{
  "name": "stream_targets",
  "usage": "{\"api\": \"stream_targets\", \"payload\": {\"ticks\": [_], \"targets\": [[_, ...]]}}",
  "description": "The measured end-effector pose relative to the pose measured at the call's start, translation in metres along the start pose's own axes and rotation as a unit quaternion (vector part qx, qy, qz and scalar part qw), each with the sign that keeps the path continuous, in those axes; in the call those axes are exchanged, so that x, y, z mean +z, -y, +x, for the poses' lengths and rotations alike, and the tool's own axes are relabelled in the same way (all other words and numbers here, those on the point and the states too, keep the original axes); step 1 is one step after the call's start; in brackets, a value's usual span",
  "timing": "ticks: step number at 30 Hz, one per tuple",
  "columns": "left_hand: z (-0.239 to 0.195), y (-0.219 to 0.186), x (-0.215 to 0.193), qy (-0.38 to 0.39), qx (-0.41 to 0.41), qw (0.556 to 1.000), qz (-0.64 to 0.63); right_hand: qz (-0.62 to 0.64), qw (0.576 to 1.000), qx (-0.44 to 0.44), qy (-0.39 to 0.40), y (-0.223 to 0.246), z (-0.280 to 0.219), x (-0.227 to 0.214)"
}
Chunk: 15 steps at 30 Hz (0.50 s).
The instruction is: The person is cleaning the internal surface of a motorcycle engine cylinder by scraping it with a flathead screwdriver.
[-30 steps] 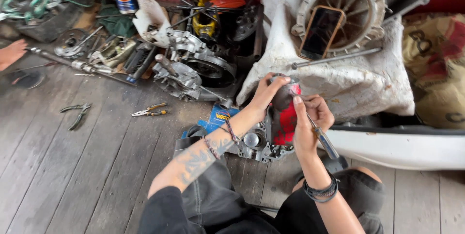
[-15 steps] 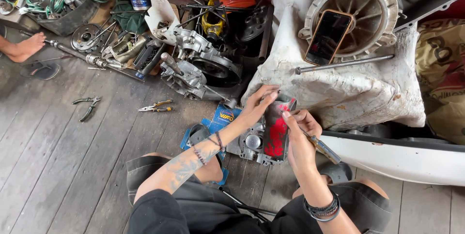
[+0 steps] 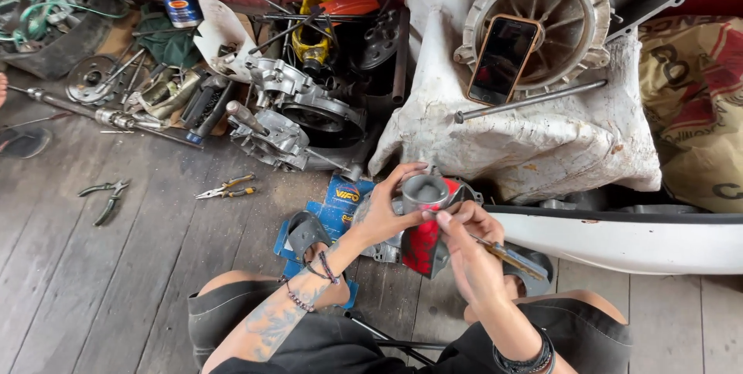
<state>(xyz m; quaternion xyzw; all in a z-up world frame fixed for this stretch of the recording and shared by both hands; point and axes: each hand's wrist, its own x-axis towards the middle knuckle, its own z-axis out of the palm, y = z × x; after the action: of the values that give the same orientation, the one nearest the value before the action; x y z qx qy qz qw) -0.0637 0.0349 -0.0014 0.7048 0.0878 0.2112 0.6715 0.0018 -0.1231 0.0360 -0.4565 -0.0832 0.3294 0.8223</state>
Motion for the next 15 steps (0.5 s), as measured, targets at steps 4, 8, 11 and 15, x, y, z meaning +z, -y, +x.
{"api": "stream_targets", "payload": {"ticks": [4,8,11,15], "targets": [[-0.014,0.027,-0.009,0.008,-0.008,1.0,-0.029,-0.016,0.998,0.051,-0.02,-0.018,0.003,-0.006],[-0.019,-0.006,-0.024,0.027,-0.039,0.992,0.121,0.004,0.995,0.1,-0.013,-0.022,0.005,-0.003],[-0.021,-0.013,-0.03,-0.018,0.007,0.988,0.151,-0.003,0.995,0.1,-0.01,-0.025,0.007,0.001],[-0.021,-0.018,-0.038,-0.109,0.129,0.965,0.203,-0.045,0.995,0.061,-0.061,-0.048,0.013,-0.001]]}}
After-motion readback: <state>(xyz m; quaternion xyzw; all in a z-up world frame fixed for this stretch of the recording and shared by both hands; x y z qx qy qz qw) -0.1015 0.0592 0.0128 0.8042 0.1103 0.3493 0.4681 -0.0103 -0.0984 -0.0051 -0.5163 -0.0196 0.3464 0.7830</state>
